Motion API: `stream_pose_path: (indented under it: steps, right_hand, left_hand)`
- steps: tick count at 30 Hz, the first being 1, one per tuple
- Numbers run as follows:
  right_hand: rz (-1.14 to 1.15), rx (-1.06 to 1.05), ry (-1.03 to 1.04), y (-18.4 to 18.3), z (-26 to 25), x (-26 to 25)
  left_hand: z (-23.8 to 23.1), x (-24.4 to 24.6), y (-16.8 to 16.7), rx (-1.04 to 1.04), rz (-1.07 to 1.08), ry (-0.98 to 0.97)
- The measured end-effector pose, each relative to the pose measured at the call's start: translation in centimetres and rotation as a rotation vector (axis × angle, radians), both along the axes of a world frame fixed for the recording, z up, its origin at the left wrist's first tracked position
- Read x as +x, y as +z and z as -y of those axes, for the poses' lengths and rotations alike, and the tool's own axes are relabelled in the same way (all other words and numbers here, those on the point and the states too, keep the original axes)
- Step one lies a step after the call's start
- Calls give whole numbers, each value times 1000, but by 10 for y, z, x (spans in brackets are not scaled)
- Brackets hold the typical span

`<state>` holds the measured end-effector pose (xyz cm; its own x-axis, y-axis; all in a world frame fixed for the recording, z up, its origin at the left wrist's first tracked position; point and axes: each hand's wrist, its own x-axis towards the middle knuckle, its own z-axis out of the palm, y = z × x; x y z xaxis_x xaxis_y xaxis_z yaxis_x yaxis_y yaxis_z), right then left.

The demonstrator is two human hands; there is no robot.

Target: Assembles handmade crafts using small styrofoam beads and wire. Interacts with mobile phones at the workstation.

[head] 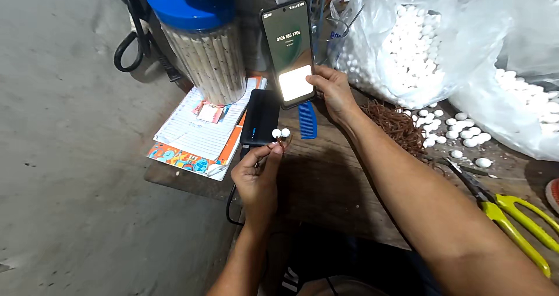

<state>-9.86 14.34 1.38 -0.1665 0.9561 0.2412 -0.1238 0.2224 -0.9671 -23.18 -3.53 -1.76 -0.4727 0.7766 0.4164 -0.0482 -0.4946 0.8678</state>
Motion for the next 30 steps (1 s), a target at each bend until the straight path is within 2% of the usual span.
stream_pose_path:
  steps: [15, 23, 30]
  right_hand:
    - [141, 2, 104, 2, 2, 9]
    - [203, 57, 93, 0, 3, 6]
    - [260, 99, 6, -3, 5, -1]
  left_hand:
    - [0, 0, -1, -7, 14, 8]
    - [0, 0, 0, 1, 12, 1]
    - [0, 1, 0, -5, 10, 9]
